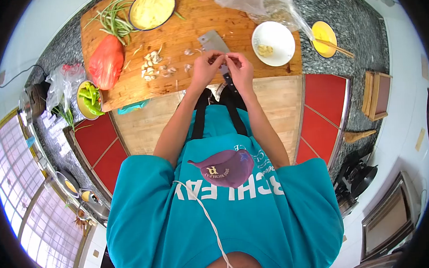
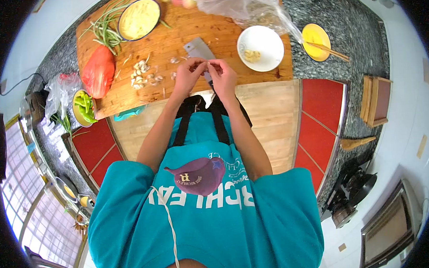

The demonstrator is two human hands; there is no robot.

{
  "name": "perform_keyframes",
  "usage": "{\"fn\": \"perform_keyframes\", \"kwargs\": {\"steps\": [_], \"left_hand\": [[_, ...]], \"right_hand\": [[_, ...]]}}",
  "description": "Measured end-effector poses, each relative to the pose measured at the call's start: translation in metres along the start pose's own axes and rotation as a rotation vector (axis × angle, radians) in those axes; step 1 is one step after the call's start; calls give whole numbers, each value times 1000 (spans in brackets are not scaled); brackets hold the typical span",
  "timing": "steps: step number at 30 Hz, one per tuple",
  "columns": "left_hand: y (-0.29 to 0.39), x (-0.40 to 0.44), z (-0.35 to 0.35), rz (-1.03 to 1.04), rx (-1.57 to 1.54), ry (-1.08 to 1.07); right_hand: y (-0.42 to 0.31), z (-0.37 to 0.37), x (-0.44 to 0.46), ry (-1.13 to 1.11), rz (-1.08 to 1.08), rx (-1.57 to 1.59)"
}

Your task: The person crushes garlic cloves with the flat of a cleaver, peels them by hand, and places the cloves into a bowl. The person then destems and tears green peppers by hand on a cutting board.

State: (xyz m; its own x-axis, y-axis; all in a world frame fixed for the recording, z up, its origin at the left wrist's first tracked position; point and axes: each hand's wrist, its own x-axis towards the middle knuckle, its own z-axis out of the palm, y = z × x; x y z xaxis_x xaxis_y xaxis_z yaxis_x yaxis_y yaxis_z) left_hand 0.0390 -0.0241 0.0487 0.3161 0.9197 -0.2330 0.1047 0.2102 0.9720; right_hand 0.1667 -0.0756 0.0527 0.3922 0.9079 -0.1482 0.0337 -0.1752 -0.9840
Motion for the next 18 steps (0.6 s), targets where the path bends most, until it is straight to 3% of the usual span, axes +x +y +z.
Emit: {"fn": "perform_keyframes", "kwargs": {"steps": [4, 7, 12, 14, 18], "left_hand": [[3, 9, 32, -177, -59, 21], [-5, 15, 49, -193, -175, 73], [-12, 20, 57, -160, 77, 159], [-10, 21, 58, -161, 96, 162], [-6, 21, 58, -168, 117, 178]], "right_hand": [[5, -32, 11, 36, -12, 0], [14, -52, 16, 68, -3, 1], [28, -77, 25, 169, 27, -33], [32, -89, 34, 285, 91, -88], [37, -102, 43, 287, 37, -214]]}}
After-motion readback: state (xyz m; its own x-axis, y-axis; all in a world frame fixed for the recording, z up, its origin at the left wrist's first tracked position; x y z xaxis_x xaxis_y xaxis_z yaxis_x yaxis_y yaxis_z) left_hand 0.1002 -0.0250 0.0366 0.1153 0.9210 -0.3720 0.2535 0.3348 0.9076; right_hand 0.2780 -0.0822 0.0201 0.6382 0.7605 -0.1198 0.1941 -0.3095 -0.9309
